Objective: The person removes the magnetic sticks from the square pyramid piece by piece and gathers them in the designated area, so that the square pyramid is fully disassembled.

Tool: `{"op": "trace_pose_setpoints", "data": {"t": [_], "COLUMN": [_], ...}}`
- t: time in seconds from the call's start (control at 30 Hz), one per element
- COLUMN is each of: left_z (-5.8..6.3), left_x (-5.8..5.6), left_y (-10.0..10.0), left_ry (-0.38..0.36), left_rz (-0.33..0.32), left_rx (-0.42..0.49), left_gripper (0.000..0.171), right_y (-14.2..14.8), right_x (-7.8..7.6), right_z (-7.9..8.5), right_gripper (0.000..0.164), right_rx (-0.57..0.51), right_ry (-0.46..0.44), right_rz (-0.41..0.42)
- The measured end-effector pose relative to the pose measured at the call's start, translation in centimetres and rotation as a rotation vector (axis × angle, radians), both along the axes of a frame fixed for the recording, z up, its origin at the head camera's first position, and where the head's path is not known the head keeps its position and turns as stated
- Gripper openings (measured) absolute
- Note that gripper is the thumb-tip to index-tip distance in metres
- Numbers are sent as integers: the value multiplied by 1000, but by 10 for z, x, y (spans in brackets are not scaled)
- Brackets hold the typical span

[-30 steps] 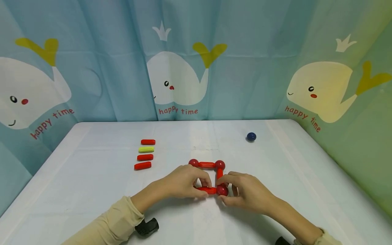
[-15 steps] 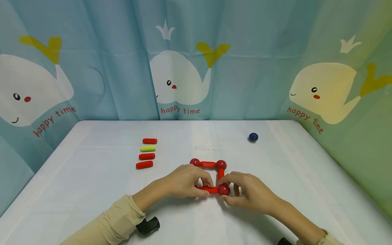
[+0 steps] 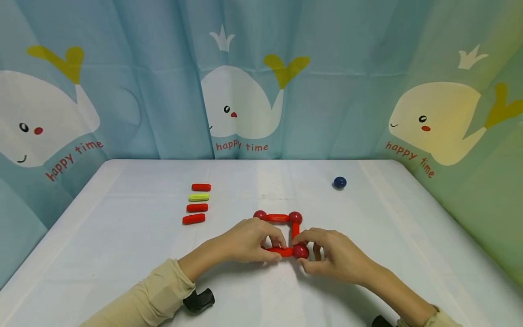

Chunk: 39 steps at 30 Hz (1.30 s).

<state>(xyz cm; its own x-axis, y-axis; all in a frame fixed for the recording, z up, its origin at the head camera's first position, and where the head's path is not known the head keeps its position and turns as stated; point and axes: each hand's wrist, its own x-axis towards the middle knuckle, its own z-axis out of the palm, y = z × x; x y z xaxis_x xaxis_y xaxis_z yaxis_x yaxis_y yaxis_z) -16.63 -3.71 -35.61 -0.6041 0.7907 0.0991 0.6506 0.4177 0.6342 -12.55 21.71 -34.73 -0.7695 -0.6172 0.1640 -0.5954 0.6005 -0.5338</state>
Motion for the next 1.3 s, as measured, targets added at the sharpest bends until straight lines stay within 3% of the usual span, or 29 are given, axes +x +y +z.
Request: {"op": "trace_pose_setpoints", "data": {"t": [0.3, 0.6, 0.9, 1.1, 1.3], "left_z": [1, 3, 2, 4, 4], "left_x": [1, 2, 5, 6, 5], "left_y": [1, -12, -14, -18, -18], "left_ry": [17, 13, 78, 68, 78], "left_rz": [-4, 56, 49, 77, 64], "left_rx": [-13, -23, -18, 3, 16], "left_gripper": [14, 12, 12, 11, 12], "right_y": [3, 37, 39, 48, 61], "right_x": [0, 0, -5, -17, -36], "right_z": [0, 4, 5, 6, 9], "right_gripper": [36, 36, 34, 35, 38], "right_rx": [13, -48, -20, 6, 18], "right_ry": [26, 184, 203, 236, 225], "right_rz": [5, -93, -122, -222, -378]}}
